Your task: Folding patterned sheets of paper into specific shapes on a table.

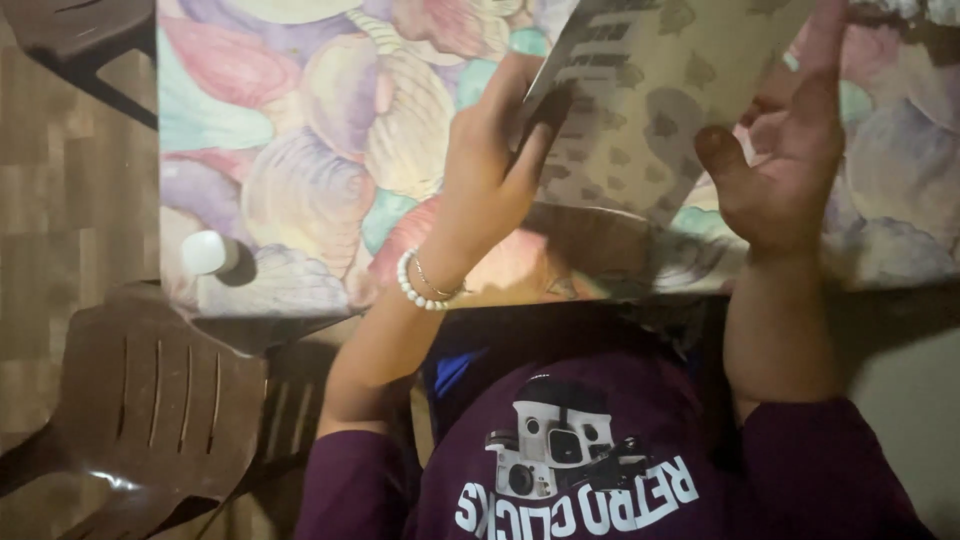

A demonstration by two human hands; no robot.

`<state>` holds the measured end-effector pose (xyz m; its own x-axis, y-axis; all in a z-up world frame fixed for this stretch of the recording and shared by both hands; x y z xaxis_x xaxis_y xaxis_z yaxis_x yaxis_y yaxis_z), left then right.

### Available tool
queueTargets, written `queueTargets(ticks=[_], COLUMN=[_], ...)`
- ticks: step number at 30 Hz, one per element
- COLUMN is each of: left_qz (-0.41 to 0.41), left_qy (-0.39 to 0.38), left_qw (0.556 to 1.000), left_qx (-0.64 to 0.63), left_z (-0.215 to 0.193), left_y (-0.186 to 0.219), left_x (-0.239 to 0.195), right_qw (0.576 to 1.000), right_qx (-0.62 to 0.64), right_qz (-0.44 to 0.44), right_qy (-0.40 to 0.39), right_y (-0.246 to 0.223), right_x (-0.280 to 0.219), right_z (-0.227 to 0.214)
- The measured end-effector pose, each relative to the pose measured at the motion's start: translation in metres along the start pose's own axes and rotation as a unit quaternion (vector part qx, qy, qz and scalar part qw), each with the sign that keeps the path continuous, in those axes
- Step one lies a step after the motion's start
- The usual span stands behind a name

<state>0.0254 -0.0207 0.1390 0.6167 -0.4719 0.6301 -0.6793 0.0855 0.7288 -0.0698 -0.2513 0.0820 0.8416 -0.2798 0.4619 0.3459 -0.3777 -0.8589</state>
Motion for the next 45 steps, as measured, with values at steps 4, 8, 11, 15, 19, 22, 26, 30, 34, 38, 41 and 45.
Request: queueTargets(ticks=[4, 8, 11, 15, 19, 22, 26, 30, 34, 38, 41, 45], left_qz=[-0.023, -0.027, -0.025, -0.034, -0.041, -0.072, -0.072, -0.056, -0.101, -0.094, -0.081, -0.061], left_qy=[0.016, -0.001, 0.008, 0.013, 0.024, 0.046, 0.081, -0.065, -0.131, -0.068, -0.068, -0.072], left_qw=[1.000, 0.999, 0.999, 0.998, 0.998, 0.994, 0.986, 0.996, 0.986, 0.980, 0.979, 0.974], left_qx=[0.004, -0.027, -0.037, -0.051, -0.040, -0.061, -0.124, -0.015, 0.033, 0.160, 0.172, 0.204], left_z=[-0.012, -0.017, -0.020, -0.019, -0.018, -0.030, -0.062, -0.038, -0.010, -0.008, -0.006, -0.003], left_y=[-0.010, -0.010, -0.011, -0.013, 0.000, 0.023, 0.018, -0.023, -0.056, -0.081, -0.078, -0.077], left_x=[-0.015, -0.022, -0.024, -0.029, -0.041, -0.059, -0.064, -0.050, -0.064, -0.081, -0.084, -0.090], right_qw=[0.997, 0.998, 0.994, 1.000, 0.999, 0.969, 0.847, 0.636, 0.618, 0.623, 0.676, 0.807], right_qx=[0.047, 0.043, -0.099, 0.012, -0.016, -0.144, -0.410, -0.651, -0.557, -0.555, -0.539, -0.444], right_qz=[0.010, -0.008, -0.001, -0.019, -0.023, 0.066, -0.126, -0.053, 0.232, 0.266, 0.128, -0.225], right_qy=[-0.055, -0.039, 0.034, -0.003, -0.015, -0.190, -0.314, -0.411, -0.505, -0.483, -0.486, -0.318], right_y=[-0.007, -0.027, 0.020, -0.028, -0.021, -0.078, -0.085, -0.021, -0.016, -0.018, -0.006, -0.047], right_x=[-0.004, -0.005, -0.024, -0.009, -0.011, 0.019, 0.040, 0.061, 0.054, 0.050, 0.042, -0.015], right_z=[0.032, 0.050, 0.023, 0.055, 0.027, 0.026, 0.019, 0.054, 0.095, 0.108, 0.115, 0.122])
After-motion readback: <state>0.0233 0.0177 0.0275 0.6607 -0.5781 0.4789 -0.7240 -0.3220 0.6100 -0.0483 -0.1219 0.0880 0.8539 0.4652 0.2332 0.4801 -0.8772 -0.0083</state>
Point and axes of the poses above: each hand's wrist, its own x-axis towards the middle knuckle, its own z-axis out of the palm, y = z × x, the point moved 9 cm from there along x, towards the middle knuckle, and after that the axes turned 5 degrees about z, right-handed, at the moved point
